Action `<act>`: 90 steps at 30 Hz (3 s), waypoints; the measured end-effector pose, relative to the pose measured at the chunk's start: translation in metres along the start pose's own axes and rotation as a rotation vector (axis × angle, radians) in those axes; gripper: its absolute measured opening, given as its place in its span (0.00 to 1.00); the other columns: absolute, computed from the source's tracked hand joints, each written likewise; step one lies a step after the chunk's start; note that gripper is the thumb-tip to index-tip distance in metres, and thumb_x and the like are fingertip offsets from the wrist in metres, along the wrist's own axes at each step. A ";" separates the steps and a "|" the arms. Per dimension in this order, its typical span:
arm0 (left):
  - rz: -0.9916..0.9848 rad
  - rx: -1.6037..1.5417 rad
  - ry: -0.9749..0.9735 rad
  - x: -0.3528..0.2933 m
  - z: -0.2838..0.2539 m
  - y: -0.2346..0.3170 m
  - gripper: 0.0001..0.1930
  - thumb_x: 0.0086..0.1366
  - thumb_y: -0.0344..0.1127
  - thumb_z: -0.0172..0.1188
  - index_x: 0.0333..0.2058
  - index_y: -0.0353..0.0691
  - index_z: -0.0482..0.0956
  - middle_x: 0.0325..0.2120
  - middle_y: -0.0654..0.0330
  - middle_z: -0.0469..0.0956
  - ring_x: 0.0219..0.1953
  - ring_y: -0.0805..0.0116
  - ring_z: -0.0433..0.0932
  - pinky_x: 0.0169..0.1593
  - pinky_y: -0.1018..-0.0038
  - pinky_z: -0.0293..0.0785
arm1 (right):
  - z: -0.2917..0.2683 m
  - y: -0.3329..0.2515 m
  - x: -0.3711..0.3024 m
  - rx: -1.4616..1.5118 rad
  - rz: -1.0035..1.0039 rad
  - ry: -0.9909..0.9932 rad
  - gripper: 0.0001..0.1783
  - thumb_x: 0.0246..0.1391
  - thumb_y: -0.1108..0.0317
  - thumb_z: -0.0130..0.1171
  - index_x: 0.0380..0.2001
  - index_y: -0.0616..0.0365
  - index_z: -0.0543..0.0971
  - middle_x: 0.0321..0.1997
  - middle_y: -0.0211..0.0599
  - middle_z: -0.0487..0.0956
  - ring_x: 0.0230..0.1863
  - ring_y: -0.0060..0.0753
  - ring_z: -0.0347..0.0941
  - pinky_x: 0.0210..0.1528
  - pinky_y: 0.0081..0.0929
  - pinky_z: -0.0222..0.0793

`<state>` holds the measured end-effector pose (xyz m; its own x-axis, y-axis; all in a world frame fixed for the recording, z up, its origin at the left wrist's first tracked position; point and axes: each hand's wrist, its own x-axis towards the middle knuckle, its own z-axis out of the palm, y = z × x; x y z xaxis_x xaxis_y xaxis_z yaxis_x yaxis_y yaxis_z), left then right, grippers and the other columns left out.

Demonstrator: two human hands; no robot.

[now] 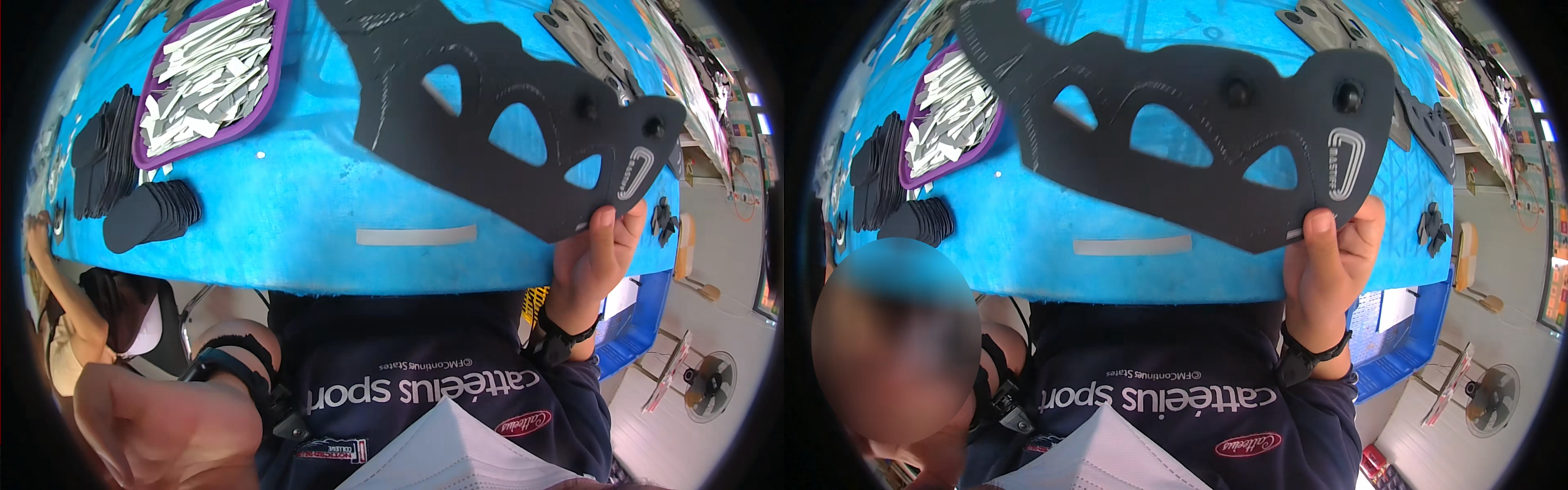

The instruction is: The person aligns white adhesive strips onto dark grey shoe upper components and then fits different pieces together by hand, pressing them to ensure they are attached.

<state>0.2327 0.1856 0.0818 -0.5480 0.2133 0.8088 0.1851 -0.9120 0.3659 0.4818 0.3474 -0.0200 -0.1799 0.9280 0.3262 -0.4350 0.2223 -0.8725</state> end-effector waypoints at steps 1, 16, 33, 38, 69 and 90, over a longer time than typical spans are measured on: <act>-0.038 -0.039 -0.036 -0.005 -0.007 -0.005 0.26 0.44 0.33 0.70 0.45 0.41 0.73 0.44 0.68 0.70 0.46 0.73 0.67 0.47 0.72 0.56 | 0.000 0.000 -0.001 -0.020 -0.023 -0.066 0.12 0.56 0.73 0.57 0.43 0.61 0.69 0.45 0.40 0.75 0.44 0.28 0.72 0.50 0.27 0.67; -1.117 0.473 -0.402 -0.047 -0.051 -0.057 0.09 0.48 0.24 0.70 0.28 0.32 0.79 0.24 0.58 0.76 0.25 0.74 0.73 0.27 0.78 0.65 | 0.012 -0.011 0.005 -0.719 0.110 -0.415 0.08 0.52 0.73 0.60 0.22 0.62 0.73 0.20 0.33 0.70 0.21 0.25 0.63 0.23 0.22 0.56; -0.899 0.523 -0.789 -0.046 -0.063 -0.078 0.09 0.45 0.23 0.67 0.26 0.37 0.76 0.25 0.62 0.74 0.25 0.67 0.65 0.28 0.72 0.59 | 0.013 -0.011 0.015 -0.990 0.114 -0.630 0.10 0.43 0.74 0.65 0.20 0.62 0.72 0.29 0.39 0.66 0.29 0.37 0.62 0.31 0.30 0.58; -0.901 0.588 -0.839 -0.045 -0.063 -0.079 0.09 0.44 0.23 0.67 0.26 0.38 0.76 0.25 0.62 0.73 0.27 0.66 0.64 0.30 0.71 0.58 | 0.017 -0.012 0.013 -1.000 0.159 -0.587 0.10 0.42 0.76 0.65 0.21 0.64 0.72 0.32 0.40 0.67 0.29 0.36 0.63 0.31 0.29 0.60; -0.856 0.741 -1.009 -0.040 -0.059 -0.081 0.08 0.44 0.24 0.64 0.25 0.36 0.75 0.24 0.59 0.69 0.28 0.62 0.64 0.38 0.65 0.56 | 0.019 -0.005 0.013 -1.086 0.108 -0.646 0.09 0.41 0.75 0.64 0.21 0.63 0.72 0.31 0.38 0.70 0.28 0.41 0.65 0.31 0.32 0.62; -0.707 0.882 -1.044 -0.043 -0.049 -0.086 0.08 0.43 0.26 0.66 0.21 0.38 0.75 0.16 0.66 0.65 0.23 0.65 0.62 0.36 0.67 0.54 | 0.026 -0.001 0.006 -1.250 -0.037 -0.659 0.09 0.39 0.76 0.64 0.21 0.63 0.72 0.31 0.38 0.69 0.28 0.39 0.64 0.30 0.31 0.60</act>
<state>0.2006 0.2378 -0.0065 -0.0008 0.9851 0.1720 0.7565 -0.1119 0.6444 0.4588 0.3449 -0.0077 -0.7103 0.6855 0.1599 0.5464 0.6801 -0.4887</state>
